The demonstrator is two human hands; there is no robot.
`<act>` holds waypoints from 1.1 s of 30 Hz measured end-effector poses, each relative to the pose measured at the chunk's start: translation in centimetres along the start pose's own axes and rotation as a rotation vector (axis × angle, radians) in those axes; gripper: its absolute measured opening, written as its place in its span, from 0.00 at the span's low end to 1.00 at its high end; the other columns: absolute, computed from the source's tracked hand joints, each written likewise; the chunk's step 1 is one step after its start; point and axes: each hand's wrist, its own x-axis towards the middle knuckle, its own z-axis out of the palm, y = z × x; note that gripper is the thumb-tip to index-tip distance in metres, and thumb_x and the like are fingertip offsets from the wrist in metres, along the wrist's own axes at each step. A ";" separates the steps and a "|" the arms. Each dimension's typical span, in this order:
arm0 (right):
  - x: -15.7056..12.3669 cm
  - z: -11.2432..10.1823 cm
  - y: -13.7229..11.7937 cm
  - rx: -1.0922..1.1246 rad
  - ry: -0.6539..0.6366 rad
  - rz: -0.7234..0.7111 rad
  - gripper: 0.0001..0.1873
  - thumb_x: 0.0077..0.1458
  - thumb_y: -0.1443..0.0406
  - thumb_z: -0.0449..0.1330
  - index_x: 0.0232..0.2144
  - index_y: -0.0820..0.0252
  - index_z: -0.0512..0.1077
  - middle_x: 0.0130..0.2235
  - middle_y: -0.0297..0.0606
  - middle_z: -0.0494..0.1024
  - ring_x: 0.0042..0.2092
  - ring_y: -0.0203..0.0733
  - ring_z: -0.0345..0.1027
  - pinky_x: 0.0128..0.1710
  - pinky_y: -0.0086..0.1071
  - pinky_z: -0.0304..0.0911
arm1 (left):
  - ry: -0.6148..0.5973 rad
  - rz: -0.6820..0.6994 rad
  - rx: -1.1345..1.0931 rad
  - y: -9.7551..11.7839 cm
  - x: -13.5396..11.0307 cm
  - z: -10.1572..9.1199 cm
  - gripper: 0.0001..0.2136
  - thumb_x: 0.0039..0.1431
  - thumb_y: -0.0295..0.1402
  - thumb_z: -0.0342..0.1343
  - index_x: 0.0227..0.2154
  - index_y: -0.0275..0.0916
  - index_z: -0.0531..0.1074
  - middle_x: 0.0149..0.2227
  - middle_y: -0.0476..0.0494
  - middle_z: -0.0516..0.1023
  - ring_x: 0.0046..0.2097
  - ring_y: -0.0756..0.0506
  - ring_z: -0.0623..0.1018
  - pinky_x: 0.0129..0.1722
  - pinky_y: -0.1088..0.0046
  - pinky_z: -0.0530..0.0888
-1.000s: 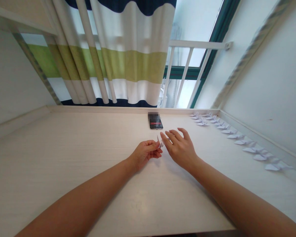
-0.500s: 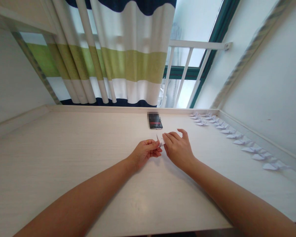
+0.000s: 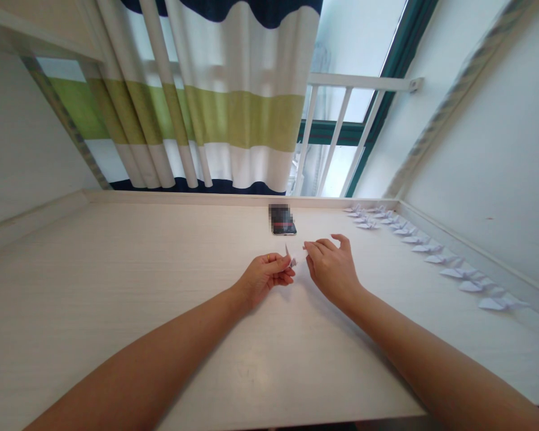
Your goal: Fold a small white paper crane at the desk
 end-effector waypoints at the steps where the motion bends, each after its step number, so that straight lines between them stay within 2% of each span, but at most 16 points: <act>1: 0.0 0.0 0.0 0.013 -0.020 0.014 0.10 0.51 0.72 0.50 0.32 0.66 0.71 0.31 0.41 0.78 0.35 0.41 0.67 0.47 0.42 0.44 | -0.001 0.004 -0.003 0.0 0.0 0.0 0.13 0.40 0.37 0.63 0.19 0.32 0.66 0.20 0.47 0.74 0.21 0.54 0.71 0.26 0.77 0.67; 9: 0.4 -0.5 -0.4 0.080 -0.264 0.196 0.14 0.54 0.71 0.47 0.35 0.62 0.73 0.33 0.40 0.78 0.36 0.40 0.69 0.45 0.37 0.46 | 0.006 0.006 0.010 0.0 -0.1 0.0 0.12 0.41 0.36 0.62 0.20 0.32 0.67 0.21 0.46 0.75 0.21 0.54 0.72 0.26 0.77 0.68; 14: 0.8 -0.5 0.7 0.026 -0.315 0.277 0.19 0.58 0.66 0.44 0.26 0.62 0.73 0.28 0.42 0.78 0.33 0.40 0.69 0.41 0.36 0.48 | 0.037 0.030 -0.008 0.0 0.0 -0.1 0.12 0.40 0.36 0.63 0.21 0.32 0.68 0.21 0.46 0.75 0.22 0.53 0.72 0.28 0.76 0.68; 17: 0.7 -0.5 1.0 0.041 -0.286 0.277 0.20 0.58 0.65 0.45 0.22 0.62 0.72 0.25 0.41 0.77 0.30 0.38 0.69 0.39 0.34 0.50 | 0.058 0.057 -0.024 0.1 0.1 -0.2 0.13 0.41 0.37 0.62 0.21 0.32 0.68 0.21 0.47 0.74 0.23 0.53 0.73 0.29 0.75 0.69; 23: -0.2 0.0 0.0 0.150 -0.227 0.150 0.23 0.57 0.62 0.46 0.15 0.61 0.69 0.18 0.37 0.73 0.23 0.35 0.64 0.31 0.30 0.52 | 0.115 0.096 -0.057 0.1 0.2 -0.4 0.13 0.40 0.37 0.62 0.22 0.33 0.68 0.22 0.47 0.74 0.24 0.53 0.73 0.29 0.76 0.69; 26: -0.7 0.3 -0.5 0.325 -0.170 0.115 0.17 0.55 0.65 0.47 0.20 0.60 0.70 0.20 0.36 0.72 0.23 0.34 0.63 0.26 0.28 0.53 | 0.127 0.102 -0.065 0.1 0.3 -0.4 0.13 0.40 0.37 0.62 0.22 0.33 0.68 0.22 0.47 0.74 0.24 0.53 0.73 0.29 0.77 0.69; 30: -0.9 0.2 -0.8 0.499 0.067 0.051 0.06 0.51 0.68 0.50 0.28 0.61 0.68 0.25 0.38 0.71 0.28 0.36 0.64 0.28 0.28 0.58 | 0.129 0.105 -0.045 0.1 0.3 -0.4 0.12 0.41 0.37 0.62 0.23 0.33 0.69 0.22 0.47 0.74 0.24 0.53 0.73 0.29 0.77 0.69; 33: -0.9 0.0 -1.0 0.628 0.091 0.044 0.06 0.50 0.67 0.53 0.33 0.61 0.66 0.27 0.37 0.71 0.30 0.36 0.64 0.29 0.29 0.60 | 0.087 0.107 -0.012 -0.1 0.2 -0.3 0.13 0.43 0.38 0.61 0.23 0.33 0.68 0.22 0.47 0.74 0.24 0.53 0.73 0.31 0.76 0.69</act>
